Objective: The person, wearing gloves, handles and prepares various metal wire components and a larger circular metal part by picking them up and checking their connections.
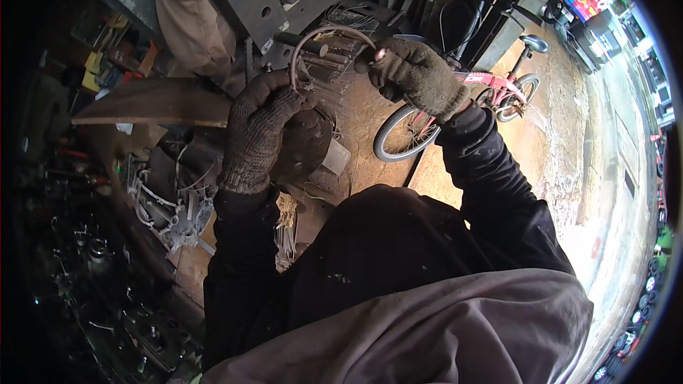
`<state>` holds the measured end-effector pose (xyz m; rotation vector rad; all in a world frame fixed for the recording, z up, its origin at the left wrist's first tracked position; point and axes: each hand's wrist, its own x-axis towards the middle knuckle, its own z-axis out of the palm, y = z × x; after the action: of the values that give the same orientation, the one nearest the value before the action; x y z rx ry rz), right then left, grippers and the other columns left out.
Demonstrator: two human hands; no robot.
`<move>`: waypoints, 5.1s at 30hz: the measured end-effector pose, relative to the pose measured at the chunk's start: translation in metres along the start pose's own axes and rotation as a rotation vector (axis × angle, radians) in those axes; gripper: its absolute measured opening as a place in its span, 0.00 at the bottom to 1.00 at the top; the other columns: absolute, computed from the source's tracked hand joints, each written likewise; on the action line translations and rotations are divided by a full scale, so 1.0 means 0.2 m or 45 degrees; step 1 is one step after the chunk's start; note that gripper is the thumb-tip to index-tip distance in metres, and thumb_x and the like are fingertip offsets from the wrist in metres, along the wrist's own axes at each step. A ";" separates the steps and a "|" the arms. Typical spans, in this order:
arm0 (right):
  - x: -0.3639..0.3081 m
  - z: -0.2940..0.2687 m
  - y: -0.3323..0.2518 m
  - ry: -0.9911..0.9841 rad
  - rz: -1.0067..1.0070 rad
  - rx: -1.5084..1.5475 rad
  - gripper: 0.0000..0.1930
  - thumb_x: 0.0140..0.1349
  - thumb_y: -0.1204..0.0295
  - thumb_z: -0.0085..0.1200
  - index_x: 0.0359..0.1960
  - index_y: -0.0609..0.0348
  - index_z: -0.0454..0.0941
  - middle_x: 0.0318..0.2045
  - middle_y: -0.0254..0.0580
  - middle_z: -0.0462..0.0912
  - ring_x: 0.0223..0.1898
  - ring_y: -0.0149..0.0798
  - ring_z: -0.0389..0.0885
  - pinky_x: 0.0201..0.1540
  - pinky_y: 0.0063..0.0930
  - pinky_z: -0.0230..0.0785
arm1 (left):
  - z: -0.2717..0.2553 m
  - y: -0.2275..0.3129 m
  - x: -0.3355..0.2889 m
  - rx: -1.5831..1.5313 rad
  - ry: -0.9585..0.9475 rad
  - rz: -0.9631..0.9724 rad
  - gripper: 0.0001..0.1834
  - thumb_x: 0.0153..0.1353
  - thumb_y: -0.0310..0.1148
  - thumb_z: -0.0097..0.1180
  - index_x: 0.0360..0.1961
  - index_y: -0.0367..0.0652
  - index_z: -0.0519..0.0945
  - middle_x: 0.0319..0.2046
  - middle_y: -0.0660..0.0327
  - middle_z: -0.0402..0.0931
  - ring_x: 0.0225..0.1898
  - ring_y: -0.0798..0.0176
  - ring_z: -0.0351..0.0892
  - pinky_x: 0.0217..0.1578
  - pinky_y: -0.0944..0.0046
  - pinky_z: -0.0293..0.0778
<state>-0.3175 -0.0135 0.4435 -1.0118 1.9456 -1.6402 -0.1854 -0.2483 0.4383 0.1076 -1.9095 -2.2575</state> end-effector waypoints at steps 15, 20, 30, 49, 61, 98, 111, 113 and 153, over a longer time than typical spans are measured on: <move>-0.07 0.01 0.12 -0.027 -0.249 0.850 0.17 0.67 0.71 0.56 0.54 0.66 0.75 0.41 0.39 0.82 0.36 0.30 0.80 0.40 0.23 0.74 | 0.13 -0.07 -0.02 -0.115 0.168 0.307 0.14 0.64 0.24 0.56 0.51 0.37 0.74 0.40 0.50 0.81 0.37 0.57 0.81 0.38 0.53 0.79; -0.04 0.04 0.10 0.054 -0.194 0.826 0.12 0.66 0.75 0.56 0.50 0.66 0.77 0.40 0.38 0.83 0.36 0.30 0.80 0.40 0.23 0.73 | 0.05 -0.09 -0.02 -0.195 0.043 0.250 0.15 0.64 0.24 0.57 0.51 0.32 0.74 0.44 0.53 0.79 0.45 0.59 0.83 0.48 0.59 0.81; 0.02 0.05 0.17 -0.118 -0.269 0.858 0.16 0.68 0.72 0.56 0.55 0.64 0.77 0.45 0.39 0.83 0.41 0.28 0.80 0.46 0.23 0.74 | 0.01 -0.09 -0.04 -0.183 0.080 0.295 0.15 0.64 0.22 0.56 0.52 0.31 0.75 0.43 0.51 0.80 0.46 0.59 0.82 0.50 0.61 0.78; 0.12 0.47 0.38 -0.291 -0.787 -0.407 0.15 0.58 0.86 0.57 0.47 0.62 0.81 0.43 0.45 0.83 0.46 0.41 0.82 0.50 0.30 0.75 | -0.31 -0.41 -0.43 -0.554 0.211 -0.153 0.24 0.66 0.35 0.56 0.62 0.43 0.71 0.45 0.58 0.80 0.36 0.64 0.82 0.35 0.63 0.79; 0.07 0.74 0.49 -0.349 0.362 0.471 0.22 0.72 0.62 0.49 0.61 0.65 0.70 0.44 0.43 0.83 0.41 0.33 0.82 0.47 0.26 0.75 | -0.40 -0.49 -0.52 -0.185 0.595 0.085 0.35 0.62 0.35 0.59 0.68 0.37 0.61 0.50 0.54 0.77 0.38 0.62 0.83 0.37 0.64 0.80; -0.09 0.91 0.75 -0.254 0.858 0.482 0.17 0.67 0.69 0.53 0.54 0.66 0.77 0.34 0.40 0.84 0.36 0.29 0.83 0.40 0.23 0.78 | -0.67 -0.80 -0.50 0.830 0.729 -0.450 0.25 0.63 0.51 0.54 0.45 0.38 0.80 0.32 0.49 0.83 0.29 0.53 0.85 0.35 0.56 0.77; -0.07 0.92 0.80 -0.312 0.810 0.468 0.18 0.70 0.67 0.52 0.56 0.65 0.74 0.37 0.38 0.83 0.36 0.30 0.83 0.42 0.25 0.78 | -0.82 -0.98 -0.44 0.858 0.734 -0.566 0.32 0.59 0.59 0.53 0.47 0.38 0.81 0.45 0.43 0.80 0.49 0.38 0.79 0.47 0.46 0.71; -0.05 0.92 0.80 -0.348 0.782 0.346 0.17 0.70 0.66 0.52 0.55 0.64 0.75 0.38 0.37 0.83 0.36 0.29 0.82 0.42 0.25 0.78 | -0.78 -0.96 -0.45 0.892 0.788 -0.447 0.30 0.59 0.57 0.54 0.45 0.37 0.82 0.42 0.43 0.81 0.46 0.41 0.80 0.45 0.49 0.72; 0.06 0.89 0.86 -0.405 0.785 0.454 0.18 0.70 0.67 0.53 0.57 0.63 0.75 0.39 0.41 0.84 0.37 0.31 0.84 0.42 0.26 0.79 | -0.70 -0.95 -0.44 0.352 0.831 -0.553 0.33 0.59 0.54 0.58 0.54 0.35 0.76 0.43 0.51 0.81 0.43 0.58 0.82 0.42 0.57 0.75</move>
<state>-0.2462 -0.1328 0.2390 -0.4330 1.4775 -1.3056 -0.0923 -0.3374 0.2211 1.2315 -1.9070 -1.7999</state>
